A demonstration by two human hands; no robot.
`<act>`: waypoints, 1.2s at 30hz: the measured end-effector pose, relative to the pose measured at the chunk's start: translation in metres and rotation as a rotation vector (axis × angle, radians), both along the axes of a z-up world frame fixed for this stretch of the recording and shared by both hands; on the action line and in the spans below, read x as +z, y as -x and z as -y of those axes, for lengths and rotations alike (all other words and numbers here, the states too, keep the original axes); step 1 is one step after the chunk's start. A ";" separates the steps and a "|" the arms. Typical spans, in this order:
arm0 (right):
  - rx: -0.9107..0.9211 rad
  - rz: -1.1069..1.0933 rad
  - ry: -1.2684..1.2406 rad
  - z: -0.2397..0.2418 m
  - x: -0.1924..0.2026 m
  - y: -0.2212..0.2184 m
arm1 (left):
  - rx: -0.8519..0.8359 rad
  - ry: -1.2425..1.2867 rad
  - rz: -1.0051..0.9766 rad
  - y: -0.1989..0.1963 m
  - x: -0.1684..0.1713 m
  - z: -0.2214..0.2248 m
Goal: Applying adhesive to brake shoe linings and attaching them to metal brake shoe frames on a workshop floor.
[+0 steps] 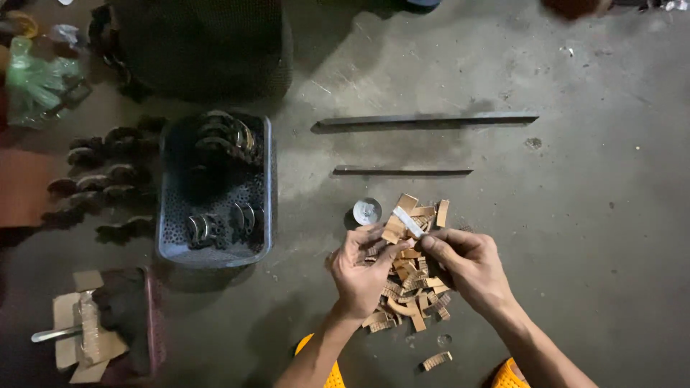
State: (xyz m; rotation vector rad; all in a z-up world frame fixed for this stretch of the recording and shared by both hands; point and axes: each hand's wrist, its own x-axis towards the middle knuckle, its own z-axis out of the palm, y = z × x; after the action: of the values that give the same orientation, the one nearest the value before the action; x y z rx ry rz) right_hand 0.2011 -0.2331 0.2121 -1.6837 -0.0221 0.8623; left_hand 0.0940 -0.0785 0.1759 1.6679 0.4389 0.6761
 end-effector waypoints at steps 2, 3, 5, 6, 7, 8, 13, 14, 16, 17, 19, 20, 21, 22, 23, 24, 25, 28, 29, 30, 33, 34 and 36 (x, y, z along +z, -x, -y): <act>0.019 -0.060 0.000 -0.002 -0.009 0.002 | -0.088 0.144 0.094 0.000 0.003 0.002; 0.018 -0.061 0.001 -0.001 -0.011 0.000 | -0.088 0.145 0.092 0.000 0.002 0.002; 0.024 -0.120 -0.003 0.002 -0.014 -0.005 | -0.013 -0.048 0.066 0.001 0.000 0.002; 0.025 -0.122 -0.003 0.006 -0.011 -0.010 | -0.013 -0.048 0.064 0.001 -0.001 0.000; 0.087 -0.014 0.116 0.011 -0.009 -0.014 | -0.031 -0.067 0.088 0.002 -0.002 -0.002; 0.148 0.094 0.235 0.016 -0.008 -0.019 | -0.050 -0.087 0.112 0.002 -0.004 -0.004; 0.172 0.675 0.199 0.022 0.004 -0.004 | 0.005 -0.213 0.024 0.000 -0.001 0.001; 0.160 0.707 0.211 0.020 0.008 0.003 | 0.005 -0.211 0.020 -0.002 0.001 0.002; 0.177 0.774 0.166 0.016 -0.002 0.007 | -0.005 -0.237 0.049 -0.003 0.000 0.003; 0.193 0.843 0.124 0.015 -0.007 0.010 | -0.017 -0.260 0.080 -0.003 -0.001 0.005; 0.178 0.790 0.196 0.013 -0.009 0.006 | -0.037 -0.297 0.133 -0.003 -0.005 0.006; 0.166 0.739 0.266 0.011 -0.011 0.004 | -0.053 -0.333 0.188 -0.002 -0.007 0.006; 0.164 0.736 0.268 0.012 -0.011 0.003 | -0.056 -0.332 0.185 -0.002 -0.006 0.007; 0.116 0.811 0.242 0.013 -0.011 0.002 | -0.046 -0.322 0.150 -0.001 -0.005 0.009; 0.067 0.890 0.216 0.013 -0.010 -0.001 | -0.034 -0.313 0.118 -0.002 -0.004 0.009; 0.065 0.890 0.217 0.018 -0.013 -0.004 | -0.036 -0.312 0.119 -0.003 -0.004 0.009; 0.041 0.880 0.230 0.023 -0.015 -0.008 | -0.025 -0.341 0.103 -0.004 -0.003 0.009; -0.046 0.808 0.244 0.038 -0.018 -0.022 | -0.056 -0.235 0.111 -0.005 -0.014 0.003; -0.109 0.743 0.245 0.044 -0.019 -0.026 | -0.097 -0.099 0.131 -0.003 -0.020 0.001; -0.110 0.741 0.248 0.046 -0.018 -0.028 | -0.099 -0.097 0.129 -0.002 -0.024 -0.002; -0.110 0.609 0.066 0.042 -0.015 -0.028 | -0.259 0.206 0.028 0.002 -0.033 -0.010; -0.038 0.555 -0.027 0.035 -0.014 -0.026 | -0.399 0.451 0.005 0.001 -0.034 -0.010; 0.030 0.501 -0.121 0.021 -0.013 -0.022 | -0.539 0.694 -0.020 -0.002 -0.035 -0.007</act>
State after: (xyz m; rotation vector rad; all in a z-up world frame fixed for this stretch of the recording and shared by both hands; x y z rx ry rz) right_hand 0.2234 -0.2544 0.1992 -1.7477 -0.4331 0.4330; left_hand 0.0961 -0.0717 0.1405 1.0528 0.1836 0.0764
